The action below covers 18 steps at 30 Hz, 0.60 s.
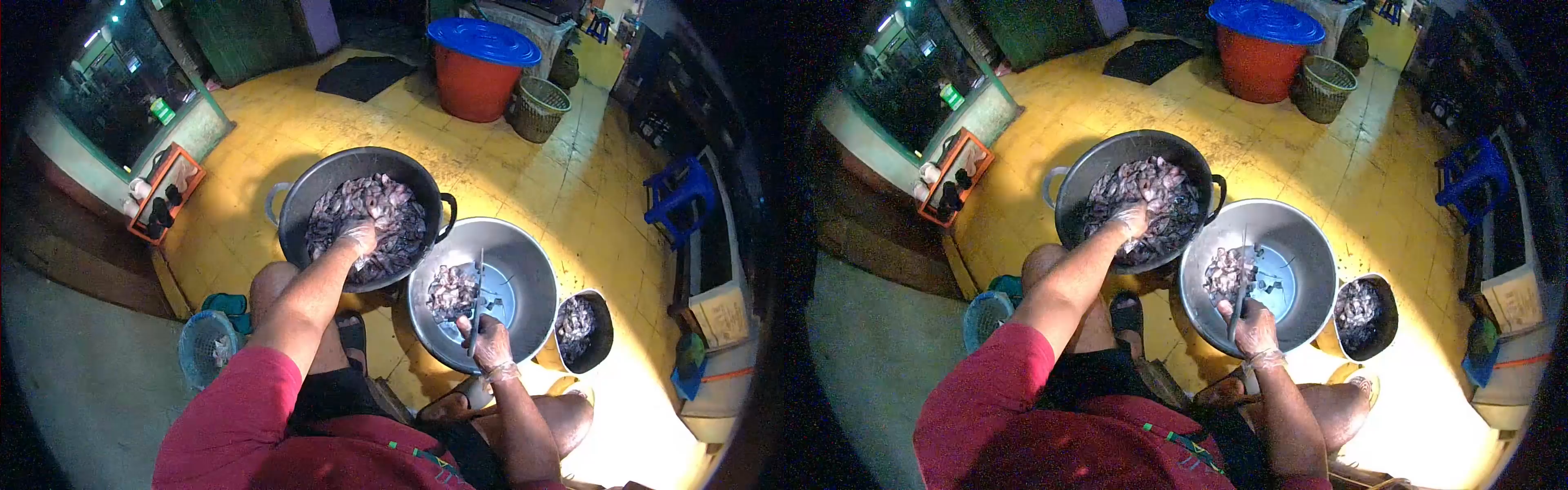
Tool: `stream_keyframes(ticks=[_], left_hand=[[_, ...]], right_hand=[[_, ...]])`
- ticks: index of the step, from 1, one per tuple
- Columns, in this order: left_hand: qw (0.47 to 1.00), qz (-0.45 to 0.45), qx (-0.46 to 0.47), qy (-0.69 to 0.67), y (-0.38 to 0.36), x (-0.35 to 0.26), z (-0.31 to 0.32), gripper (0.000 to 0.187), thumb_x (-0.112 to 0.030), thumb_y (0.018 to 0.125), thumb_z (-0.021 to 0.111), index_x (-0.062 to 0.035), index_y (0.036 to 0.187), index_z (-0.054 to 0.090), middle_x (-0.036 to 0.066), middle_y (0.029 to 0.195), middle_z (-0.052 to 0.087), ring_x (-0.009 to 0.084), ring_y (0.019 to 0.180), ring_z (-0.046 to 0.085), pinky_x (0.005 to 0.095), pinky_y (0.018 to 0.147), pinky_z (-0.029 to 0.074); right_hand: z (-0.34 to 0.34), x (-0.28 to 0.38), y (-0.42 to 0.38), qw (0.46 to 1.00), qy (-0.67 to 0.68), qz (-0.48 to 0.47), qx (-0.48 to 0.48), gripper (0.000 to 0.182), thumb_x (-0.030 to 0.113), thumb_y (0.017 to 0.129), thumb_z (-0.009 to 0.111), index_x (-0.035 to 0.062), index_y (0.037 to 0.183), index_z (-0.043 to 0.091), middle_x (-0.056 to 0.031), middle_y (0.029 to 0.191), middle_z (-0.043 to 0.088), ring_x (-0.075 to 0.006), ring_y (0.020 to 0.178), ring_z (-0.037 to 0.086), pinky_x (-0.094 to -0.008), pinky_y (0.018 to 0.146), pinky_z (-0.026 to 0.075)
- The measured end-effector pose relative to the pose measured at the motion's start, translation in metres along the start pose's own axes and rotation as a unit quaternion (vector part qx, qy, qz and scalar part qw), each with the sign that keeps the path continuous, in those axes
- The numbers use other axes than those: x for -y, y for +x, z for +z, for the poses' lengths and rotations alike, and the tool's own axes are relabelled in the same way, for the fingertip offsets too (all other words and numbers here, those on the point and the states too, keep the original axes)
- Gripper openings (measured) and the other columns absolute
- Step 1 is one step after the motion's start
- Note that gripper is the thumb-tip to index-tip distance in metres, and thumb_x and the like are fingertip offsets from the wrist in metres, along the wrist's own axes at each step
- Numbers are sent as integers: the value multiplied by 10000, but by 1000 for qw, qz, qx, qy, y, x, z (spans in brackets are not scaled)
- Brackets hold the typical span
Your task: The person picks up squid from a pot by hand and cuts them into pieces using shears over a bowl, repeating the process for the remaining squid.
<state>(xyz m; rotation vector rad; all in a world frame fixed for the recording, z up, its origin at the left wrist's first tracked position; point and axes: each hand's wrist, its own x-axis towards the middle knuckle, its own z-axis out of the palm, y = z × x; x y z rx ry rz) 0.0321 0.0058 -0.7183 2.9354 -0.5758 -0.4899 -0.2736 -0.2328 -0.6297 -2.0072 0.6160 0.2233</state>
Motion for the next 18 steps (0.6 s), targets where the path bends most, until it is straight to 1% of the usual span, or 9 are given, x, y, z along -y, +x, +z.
stream_keyframes(ticks=[3,4,5,7,9,11,13,14,18], left_hand=[[998,52,37,-19,16,9,5,334,-147,860,457,54,1099,576,323,1020,616,415,951,637,489,845,499],[997,39,-20,-65,-4,-11,-18,293,-156,881,458,17,1083,582,295,977,633,417,923,636,500,827,495],[997,43,-18,-63,-20,-29,-35,293,-156,881,458,17,1083,582,295,977,633,417,923,636,500,827,495],[963,167,-169,-129,-53,-64,-63,213,-170,894,489,-23,1009,595,255,894,646,428,862,634,503,768,498],[938,252,-188,-149,-76,-89,-74,145,-173,874,562,-44,940,575,216,811,629,417,741,624,478,669,504],[940,261,-173,-134,-114,-118,-91,131,-162,867,575,-58,947,581,199,802,623,399,727,622,475,656,502],[910,324,-196,-167,-129,-124,-81,139,-154,859,586,-67,967,586,180,813,622,383,748,626,466,654,502],[905,332,-208,-165,-135,-128,-78,171,-165,854,594,-67,993,586,172,858,630,378,778,626,458,673,506],[895,353,-184,-203,-135,-135,-62,257,-111,825,615,-53,1073,588,176,928,638,377,855,632,447,730,517]], right_hand=[[-3,-1,3,999,-26,17,35,604,549,804,659,-38,944,676,-238,849,677,-358,850,666,-422,792,488],[-2,-1,2,998,-35,11,51,610,554,808,652,-33,977,672,-242,883,676,-364,883,660,-422,809,484],[0,0,2,997,-43,5,65,618,558,812,644,-27,1009,668,-245,917,676,-370,917,654,-422,825,480],[-4,14,-3,994,-69,9,79,626,562,825,626,-24,1042,656,-245,957,673,-370,957,644,-422,847,473],[-7,18,-8,991,-5,11,134,644,580,829,612,-24,1046,651,-243,965,672,-371,971,639,-423,857,467],[1,1,-4,990,34,-9,133,652,582,834,617,-37,1038,648,-205,903,679,-314,875,656,-405,790,493],[4,-3,-4,972,136,16,192,664,579,831,635,-56,1026,641,-149,821,661,-227,743,639,-363,686,510],[7,-5,-5,970,160,5,181,650,571,828,651,-58,992,638,-94,762,626,-142,641,586,-304,581,495],[4,2,-12,962,216,4,169,632,577,816,663,-44,934,639,-80,720,619,-125,597,571,-280,537,475]])
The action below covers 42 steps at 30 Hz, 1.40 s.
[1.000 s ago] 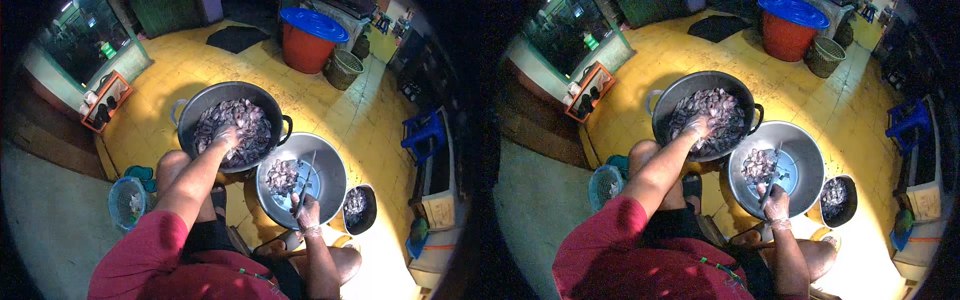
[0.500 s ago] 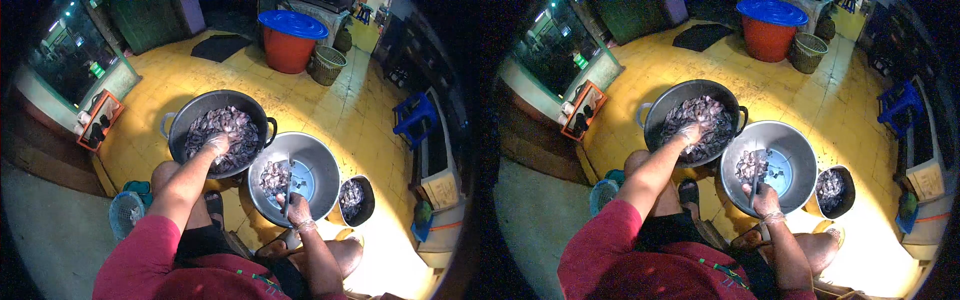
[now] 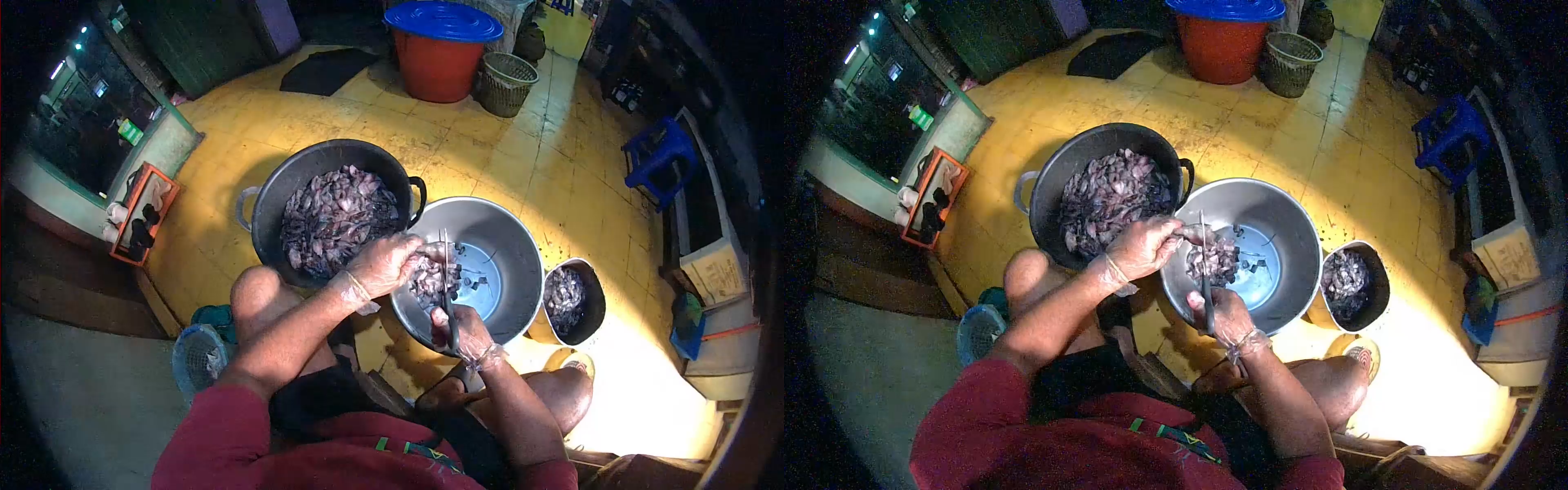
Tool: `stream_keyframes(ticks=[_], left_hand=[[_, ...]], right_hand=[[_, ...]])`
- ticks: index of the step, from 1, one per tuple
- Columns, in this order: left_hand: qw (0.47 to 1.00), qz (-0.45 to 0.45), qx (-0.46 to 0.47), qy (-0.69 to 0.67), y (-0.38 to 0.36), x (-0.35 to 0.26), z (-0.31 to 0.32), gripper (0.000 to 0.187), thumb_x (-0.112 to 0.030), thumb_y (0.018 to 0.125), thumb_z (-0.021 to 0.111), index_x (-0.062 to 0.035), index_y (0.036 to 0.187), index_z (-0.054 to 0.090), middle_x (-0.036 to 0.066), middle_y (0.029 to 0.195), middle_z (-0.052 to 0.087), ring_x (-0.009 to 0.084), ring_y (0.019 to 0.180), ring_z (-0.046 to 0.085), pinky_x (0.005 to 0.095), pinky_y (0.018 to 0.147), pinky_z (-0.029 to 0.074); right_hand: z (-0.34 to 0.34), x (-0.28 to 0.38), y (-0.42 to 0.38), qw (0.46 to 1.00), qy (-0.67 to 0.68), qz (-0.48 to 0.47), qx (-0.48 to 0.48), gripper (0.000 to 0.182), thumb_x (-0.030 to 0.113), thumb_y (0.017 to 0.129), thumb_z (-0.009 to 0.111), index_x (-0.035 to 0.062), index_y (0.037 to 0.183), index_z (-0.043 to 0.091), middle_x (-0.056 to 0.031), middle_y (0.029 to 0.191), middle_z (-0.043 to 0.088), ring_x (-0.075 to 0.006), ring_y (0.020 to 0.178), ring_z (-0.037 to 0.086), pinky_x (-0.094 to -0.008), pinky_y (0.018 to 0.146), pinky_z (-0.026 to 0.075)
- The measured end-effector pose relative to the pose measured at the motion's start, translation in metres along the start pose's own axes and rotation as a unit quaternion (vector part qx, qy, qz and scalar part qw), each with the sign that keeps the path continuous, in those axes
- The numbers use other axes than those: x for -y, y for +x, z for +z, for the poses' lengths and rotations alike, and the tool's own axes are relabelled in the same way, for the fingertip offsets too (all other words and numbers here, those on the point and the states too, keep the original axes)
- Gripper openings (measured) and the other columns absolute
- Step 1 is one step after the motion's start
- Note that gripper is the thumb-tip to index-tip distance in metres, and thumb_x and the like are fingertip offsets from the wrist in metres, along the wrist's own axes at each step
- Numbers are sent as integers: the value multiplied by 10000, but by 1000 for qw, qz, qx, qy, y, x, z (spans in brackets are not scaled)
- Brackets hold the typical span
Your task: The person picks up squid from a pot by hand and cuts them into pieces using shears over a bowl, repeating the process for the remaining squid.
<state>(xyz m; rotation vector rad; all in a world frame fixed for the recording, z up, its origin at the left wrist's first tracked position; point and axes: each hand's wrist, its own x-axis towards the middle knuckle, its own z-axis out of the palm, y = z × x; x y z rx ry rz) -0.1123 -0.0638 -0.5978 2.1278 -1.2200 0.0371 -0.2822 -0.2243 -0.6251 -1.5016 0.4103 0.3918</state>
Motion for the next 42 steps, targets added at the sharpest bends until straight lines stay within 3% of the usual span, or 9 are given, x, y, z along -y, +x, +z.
stream_keyframes(ticks=[8,15,21,22,27,29,32,39,42], left_hand=[[999,33,25,-11,13,10,3,339,-34,806,585,-59,1144,577,169,1006,619,383,888,625,433,757,530],[991,42,126,-4,18,-2,-4,347,-7,802,573,-104,1134,593,149,989,617,366,861,629,424,726,533],[978,77,101,-163,23,7,-1,276,5,801,571,-40,1072,609,167,1029,646,368,937,633,402,793,534],[993,56,52,-84,19,7,1,272,-7,806,578,-24,1077,602,190,1035,649,375,952,633,401,809,530],[992,40,26,-116,18,3,-1,278,-27,831,572,-11,1109,577,210,1011,652,381,936,637,411,808,529],[997,-31,28,-71,16,13,10,284,-42,840,570,-17,1123,574,204,1003,656,379,920,641,416,798,531],[996,-27,-15,-82,16,9,11,289,-60,844,574,-21,1131,576,200,998,660,376,910,645,419,792,533],[996,37,10,-79,14,3,14,341,-22,791,585,-14,1132,589,206,1029,653,385,933,638,422,808,532],[998,24,9,-55,16,7,11,343,-9,771,585,-11,1114,596,210,1048,646,382,942,635,422,821,530]], right_hand=[[-2,14,-3,992,-48,48,-107,478,437,790,760,-24,743,644,-25,578,575,-112,504,533,-270,483,432],[-17,-12,12,995,-61,8,-75,500,464,784,748,-25,738,651,-47,596,601,-122,546,558,-300,514,445],[-12,13,-1,990,-26,47,-127,475,430,824,722,-24,716,630,-49,580,584,-125,552,562,-291,509,442],[-12,12,0,990,-27,46,-127,475,430,824,722,-24,716,630,-49,580,584,-125,552,562,-291,509,442],[-9,2,2,994,80,-8,-79,503,465,857,677,-25,770,606,-58,639,594,-132,570,564,-288,522,450],[-12,-8,5,998,4,-7,-59,546,532,848,656,-7,790,590,-51,667,586,-134,576,558,-286,533,453],[-4,0,1,1000,-3,-7,-10,558,566,833,653,17,775,576,-37,643,566,-128,567,543,-279,528,451],[3,11,-5,998,30,1,-60,507,499,836,688,3,764,612,-35,609,572,-121,545,540,-273,516,450],[-1,9,-3,994,-47,38,-91,475,449,828,714,-17,762,653,-41,598,589,-115,551,551,-278,523,452]])
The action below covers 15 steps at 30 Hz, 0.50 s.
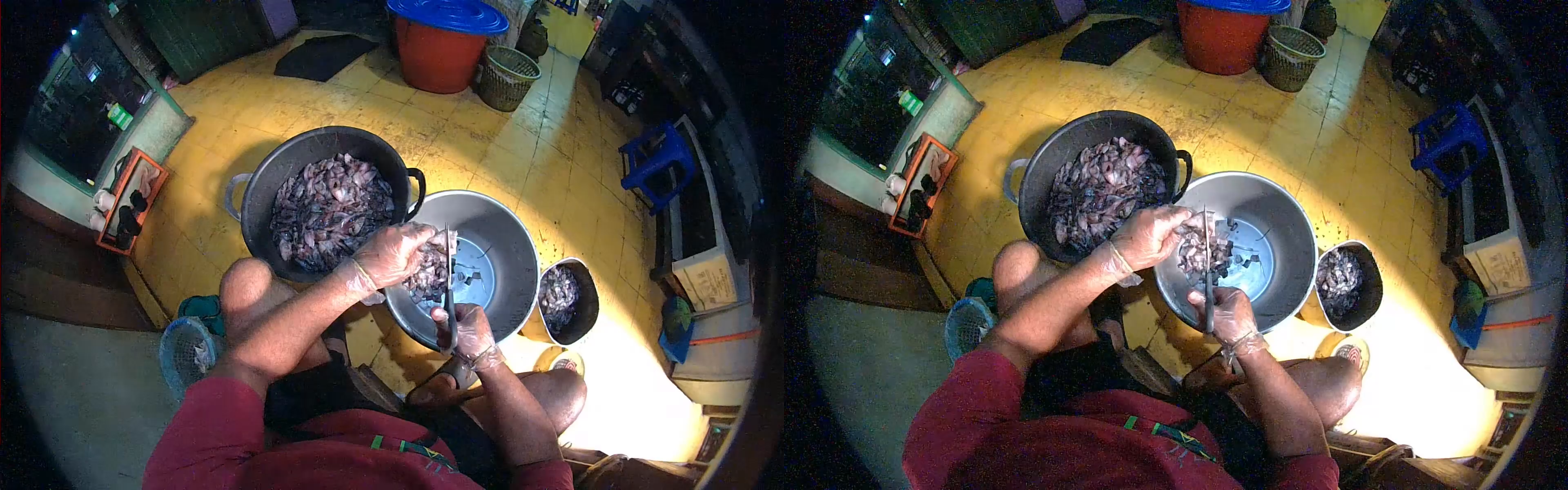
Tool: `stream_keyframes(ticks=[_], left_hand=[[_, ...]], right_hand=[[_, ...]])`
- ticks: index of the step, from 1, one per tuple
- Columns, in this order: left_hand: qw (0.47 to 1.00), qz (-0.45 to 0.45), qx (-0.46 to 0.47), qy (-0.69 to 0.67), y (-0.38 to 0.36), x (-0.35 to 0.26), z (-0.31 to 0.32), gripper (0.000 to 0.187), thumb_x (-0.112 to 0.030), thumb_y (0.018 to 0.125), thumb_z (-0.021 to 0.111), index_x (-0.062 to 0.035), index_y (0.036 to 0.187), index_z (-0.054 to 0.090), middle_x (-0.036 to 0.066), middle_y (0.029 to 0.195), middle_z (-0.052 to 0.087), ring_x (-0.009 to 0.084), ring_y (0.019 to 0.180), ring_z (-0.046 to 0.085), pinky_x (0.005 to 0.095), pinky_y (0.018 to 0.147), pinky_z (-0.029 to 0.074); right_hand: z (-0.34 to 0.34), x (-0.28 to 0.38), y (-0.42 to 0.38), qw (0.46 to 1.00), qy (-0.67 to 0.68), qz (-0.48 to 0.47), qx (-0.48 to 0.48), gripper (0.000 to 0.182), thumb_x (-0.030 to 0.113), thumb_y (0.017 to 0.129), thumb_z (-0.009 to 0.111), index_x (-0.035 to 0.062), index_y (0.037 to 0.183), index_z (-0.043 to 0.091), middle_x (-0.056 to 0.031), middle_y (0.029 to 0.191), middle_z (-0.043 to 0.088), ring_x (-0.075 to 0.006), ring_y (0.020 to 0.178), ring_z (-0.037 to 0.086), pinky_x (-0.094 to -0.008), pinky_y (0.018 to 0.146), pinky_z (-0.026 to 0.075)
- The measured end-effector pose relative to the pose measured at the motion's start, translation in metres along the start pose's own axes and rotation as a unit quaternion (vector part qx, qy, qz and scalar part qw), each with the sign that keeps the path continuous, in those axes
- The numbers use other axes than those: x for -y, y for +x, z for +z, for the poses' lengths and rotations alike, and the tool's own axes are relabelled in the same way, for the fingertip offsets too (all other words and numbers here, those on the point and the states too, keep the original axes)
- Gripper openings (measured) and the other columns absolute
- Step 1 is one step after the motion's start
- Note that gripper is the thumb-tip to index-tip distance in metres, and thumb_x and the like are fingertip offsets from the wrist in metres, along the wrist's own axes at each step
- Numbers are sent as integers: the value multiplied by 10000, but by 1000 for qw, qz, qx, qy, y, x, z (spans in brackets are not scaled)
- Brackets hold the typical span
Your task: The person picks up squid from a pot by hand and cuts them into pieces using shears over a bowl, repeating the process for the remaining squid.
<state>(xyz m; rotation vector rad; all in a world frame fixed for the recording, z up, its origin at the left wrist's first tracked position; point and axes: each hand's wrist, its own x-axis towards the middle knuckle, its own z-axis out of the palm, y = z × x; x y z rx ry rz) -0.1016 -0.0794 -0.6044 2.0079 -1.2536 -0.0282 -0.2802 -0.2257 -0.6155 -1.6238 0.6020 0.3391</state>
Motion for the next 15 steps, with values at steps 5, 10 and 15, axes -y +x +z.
stream_keyframes(ticks=[5,10,15], left_hand=[[999,5,42,20,0,2,-1,359,-1,766,576,-30,1123,602,206,1036,643,376,949,632,414,824,529],[995,0,100,25,0,-15,-5,352,26,758,547,-55,1098,588,182,986,647,380,927,632,421,798,529],[997,29,70,3,2,0,-2,336,22,757,553,-40,1086,574,175,954,654,378,915,634,418,778,533]], right_hand=[[-2,-9,5,1000,-13,-23,4,486,450,821,715,-30,762,665,-45,604,606,-114,554,554,-296,523,448],[-4,-12,8,1000,3,-19,-11,488,449,809,731,-32,764,659,-51,589,605,-114,535,559,-292,507,449],[-5,-1,5,999,-34,0,-40,448,408,818,737,-29,777,645,-49,559,582,-122,511,558,-290,482,442]])
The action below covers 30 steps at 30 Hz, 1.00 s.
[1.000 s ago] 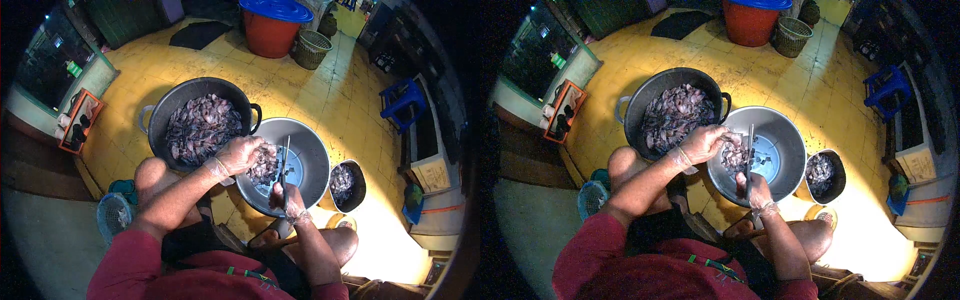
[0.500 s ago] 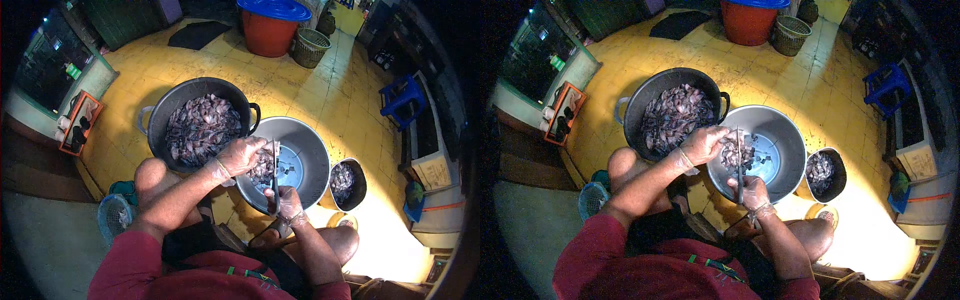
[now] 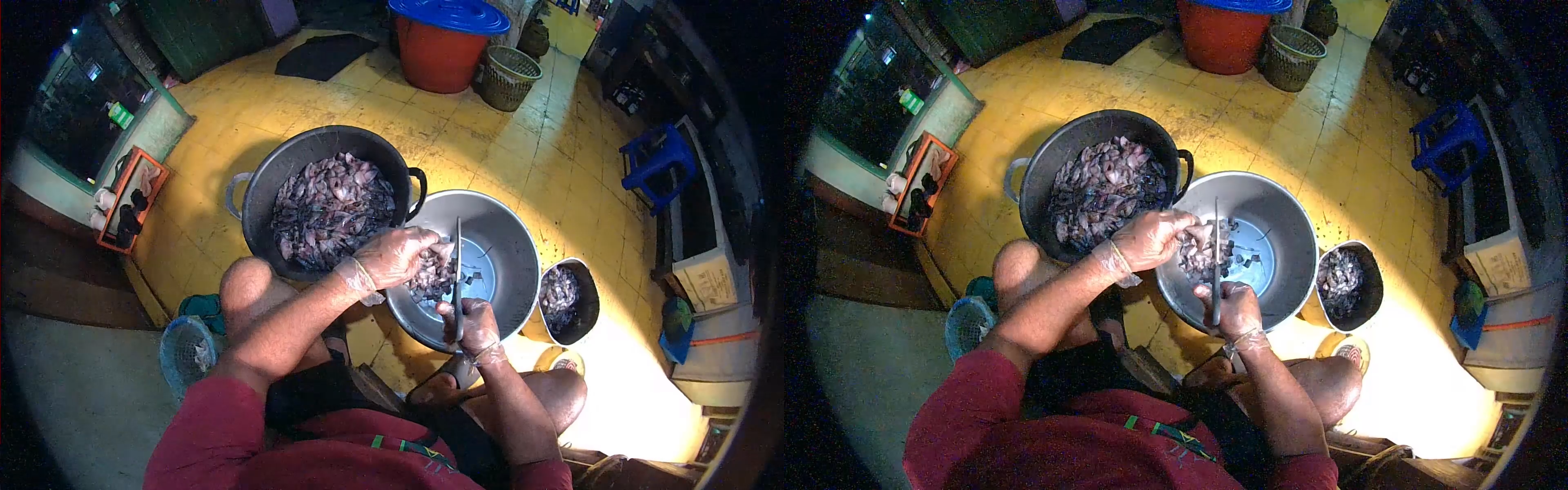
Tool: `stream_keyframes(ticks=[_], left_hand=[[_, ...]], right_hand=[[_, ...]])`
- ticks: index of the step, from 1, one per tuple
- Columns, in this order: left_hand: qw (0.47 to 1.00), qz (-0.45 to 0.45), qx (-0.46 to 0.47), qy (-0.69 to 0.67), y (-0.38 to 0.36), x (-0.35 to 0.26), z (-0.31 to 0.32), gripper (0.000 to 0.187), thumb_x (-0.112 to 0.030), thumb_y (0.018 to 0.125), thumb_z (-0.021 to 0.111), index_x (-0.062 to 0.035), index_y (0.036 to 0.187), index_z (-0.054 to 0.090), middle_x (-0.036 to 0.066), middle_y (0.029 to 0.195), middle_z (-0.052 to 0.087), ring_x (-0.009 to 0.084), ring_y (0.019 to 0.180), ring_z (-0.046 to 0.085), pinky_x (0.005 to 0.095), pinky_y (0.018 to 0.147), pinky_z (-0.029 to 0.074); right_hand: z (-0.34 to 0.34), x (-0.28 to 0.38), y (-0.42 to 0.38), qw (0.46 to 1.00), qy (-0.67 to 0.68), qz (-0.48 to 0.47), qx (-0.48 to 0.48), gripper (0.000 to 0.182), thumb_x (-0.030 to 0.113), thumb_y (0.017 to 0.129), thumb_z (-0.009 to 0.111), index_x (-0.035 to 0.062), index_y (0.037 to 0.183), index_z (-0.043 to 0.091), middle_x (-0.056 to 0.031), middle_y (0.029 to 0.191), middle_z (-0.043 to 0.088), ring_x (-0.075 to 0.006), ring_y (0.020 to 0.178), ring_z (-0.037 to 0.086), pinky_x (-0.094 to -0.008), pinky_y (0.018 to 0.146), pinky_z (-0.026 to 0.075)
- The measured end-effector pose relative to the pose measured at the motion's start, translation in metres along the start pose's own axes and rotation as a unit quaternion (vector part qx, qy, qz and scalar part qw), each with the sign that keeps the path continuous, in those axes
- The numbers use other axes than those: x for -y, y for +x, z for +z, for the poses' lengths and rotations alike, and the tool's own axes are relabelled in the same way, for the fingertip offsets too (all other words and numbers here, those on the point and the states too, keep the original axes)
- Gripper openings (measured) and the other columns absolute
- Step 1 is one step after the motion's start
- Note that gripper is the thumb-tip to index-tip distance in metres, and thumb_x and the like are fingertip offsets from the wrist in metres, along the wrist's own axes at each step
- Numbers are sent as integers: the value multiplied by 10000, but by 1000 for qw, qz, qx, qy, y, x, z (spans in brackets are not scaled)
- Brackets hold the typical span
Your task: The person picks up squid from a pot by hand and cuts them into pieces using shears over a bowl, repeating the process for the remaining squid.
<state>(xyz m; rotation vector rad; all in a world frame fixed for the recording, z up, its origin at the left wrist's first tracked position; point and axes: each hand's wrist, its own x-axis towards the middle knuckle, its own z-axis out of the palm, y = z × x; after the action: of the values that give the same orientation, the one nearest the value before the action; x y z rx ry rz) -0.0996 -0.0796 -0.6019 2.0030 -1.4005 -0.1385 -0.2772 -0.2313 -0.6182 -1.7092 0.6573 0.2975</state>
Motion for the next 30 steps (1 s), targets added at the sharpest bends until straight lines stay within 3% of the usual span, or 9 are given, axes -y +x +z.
stream_keyframes(ticks=[2,6,11,15,20,25,27,30], left_hand=[[996,10,-71,-52,-2,3,4,325,8,765,557,-39,1086,577,184,933,649,382,896,633,427,756,527],[997,-77,-27,-4,-2,-1,0,309,-15,776,563,-44,1084,569,195,868,635,391,843,632,448,715,517],[998,-42,-26,34,-4,1,8,246,-39,794,553,-43,1040,545,192,794,616,392,775,628,472,679,510],[998,-49,9,44,-2,-8,4,214,-28,797,532,-45,1009,543,190,819,623,392,786,626,476,694,511],[996,-65,17,53,-2,-3,3,209,-9,792,510,-46,993,549,194,841,626,392,806,627,480,709,512],[996,-63,30,62,-1,-10,-6,232,-19,800,522,-49,1028,560,187,842,625,389,799,627,474,722,510],[999,1,42,-17,0,-20,-14,248,-18,807,521,-53,1047,574,181,842,625,387,800,625,462,731,508],[998,-6,61,12,-1,-27,-11,253,-5,808,517,-52,1043,600,178,862,634,371,827,632,445,744,508]], right_hand=[[-1,-1,0,995,98,6,11,445,400,832,726,-29,765,628,-50,555,577,-126,503,553,-289,472,435],[2,2,-5,987,143,-21,66,490,447,831,719,-27,769,610,-66,631,596,-124,531,560,-289,479,441],[7,-7,-1,997,23,-14,79,611,566,827,659,-39,913,654,-68,651,604,-143,563,575,-300,533,472],[8,-7,1,998,19,-7,62,601,549,820,674,-40,942,678,-83,659,629,-150,582,592,-314,560,481],[2,3,-4,997,-76,-16,24,598,553,798,689,-45,816,703,-101,634,646,-166,598,605,-338,609,491],[0,-5,3,996,-86,-17,37,581,535,780,716,-45,799,703,-103,615,635,-167,591,600,-340,601,488],[-1,-4,3,993,-107,-12,46,567,521,775,729,-45,795,702,-104,612,632,-166,588,598,-343,596,487],[1,-8,5,997,-59,-18,46,547,498,767,749,-46,770,693,-99,590,619,-169,568,590,-352,575,481]])
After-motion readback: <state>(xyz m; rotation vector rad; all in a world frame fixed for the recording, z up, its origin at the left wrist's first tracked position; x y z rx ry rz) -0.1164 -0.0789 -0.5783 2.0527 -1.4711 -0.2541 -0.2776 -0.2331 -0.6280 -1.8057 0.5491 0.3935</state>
